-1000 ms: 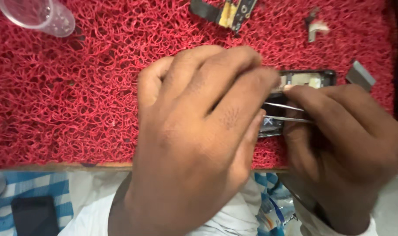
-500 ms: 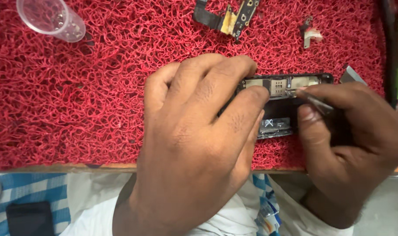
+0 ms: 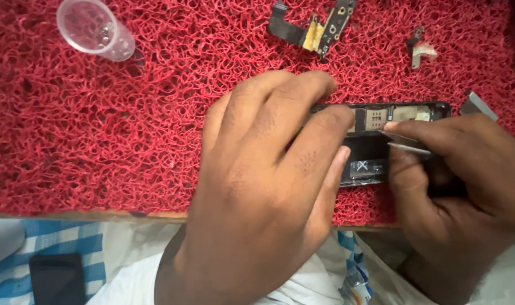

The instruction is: The person is repairing a smartphone by manipulating internal components. They use tweezers to handle a flexible ribbon cable and connect it to the motherboard inside the phone's chassis. The person also uses a small metal tool to adjust parts within the device.

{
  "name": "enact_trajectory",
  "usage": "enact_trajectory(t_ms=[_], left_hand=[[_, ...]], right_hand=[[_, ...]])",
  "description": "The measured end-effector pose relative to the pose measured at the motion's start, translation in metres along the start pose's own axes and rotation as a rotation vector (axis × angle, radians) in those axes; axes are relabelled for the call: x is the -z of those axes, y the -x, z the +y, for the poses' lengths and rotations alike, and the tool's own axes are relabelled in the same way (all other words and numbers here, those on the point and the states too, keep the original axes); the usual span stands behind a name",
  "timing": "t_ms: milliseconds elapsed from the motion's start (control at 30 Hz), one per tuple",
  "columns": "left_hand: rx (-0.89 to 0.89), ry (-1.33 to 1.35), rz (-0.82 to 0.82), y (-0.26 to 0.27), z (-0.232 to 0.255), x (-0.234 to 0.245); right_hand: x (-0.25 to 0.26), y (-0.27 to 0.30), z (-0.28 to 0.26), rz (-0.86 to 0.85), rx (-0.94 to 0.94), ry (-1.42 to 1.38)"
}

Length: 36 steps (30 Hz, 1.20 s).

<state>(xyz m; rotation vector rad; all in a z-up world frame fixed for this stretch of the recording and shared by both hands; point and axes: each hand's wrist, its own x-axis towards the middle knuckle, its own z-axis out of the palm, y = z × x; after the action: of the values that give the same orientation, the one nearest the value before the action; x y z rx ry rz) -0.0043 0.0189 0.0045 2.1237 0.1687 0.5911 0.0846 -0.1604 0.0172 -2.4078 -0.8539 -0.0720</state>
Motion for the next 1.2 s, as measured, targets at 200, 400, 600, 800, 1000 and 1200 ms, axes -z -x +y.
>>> enact_trajectory(t_ms=[200, 400, 600, 800, 1000, 1200], left_hand=[[0.005, -0.014, 0.010, -0.002, 0.002, 0.000], [-0.043, -0.028, 0.013, 0.000, 0.002, 0.002], [-0.128, -0.112, 0.067, 0.008, -0.003, -0.007], [-0.196, -0.109, 0.113, 0.010, -0.005, -0.008], [-0.232, -0.103, 0.110, 0.014, -0.005, -0.006], [-0.283, -0.176, 0.107, 0.015, -0.004, -0.009]], right_hand=[[0.000, -0.007, -0.008, -0.005, -0.039, -0.060], [0.001, -0.012, -0.006, 0.007, -0.012, -0.163], [0.012, -0.002, 0.012, 0.024, 0.024, -0.353], [0.015, 0.003, 0.021, 0.002, 0.067, -0.499], [0.018, 0.012, 0.006, 0.200, 0.171, -0.234], [0.028, 0.033, -0.005, 0.173, 0.120, 0.015]])
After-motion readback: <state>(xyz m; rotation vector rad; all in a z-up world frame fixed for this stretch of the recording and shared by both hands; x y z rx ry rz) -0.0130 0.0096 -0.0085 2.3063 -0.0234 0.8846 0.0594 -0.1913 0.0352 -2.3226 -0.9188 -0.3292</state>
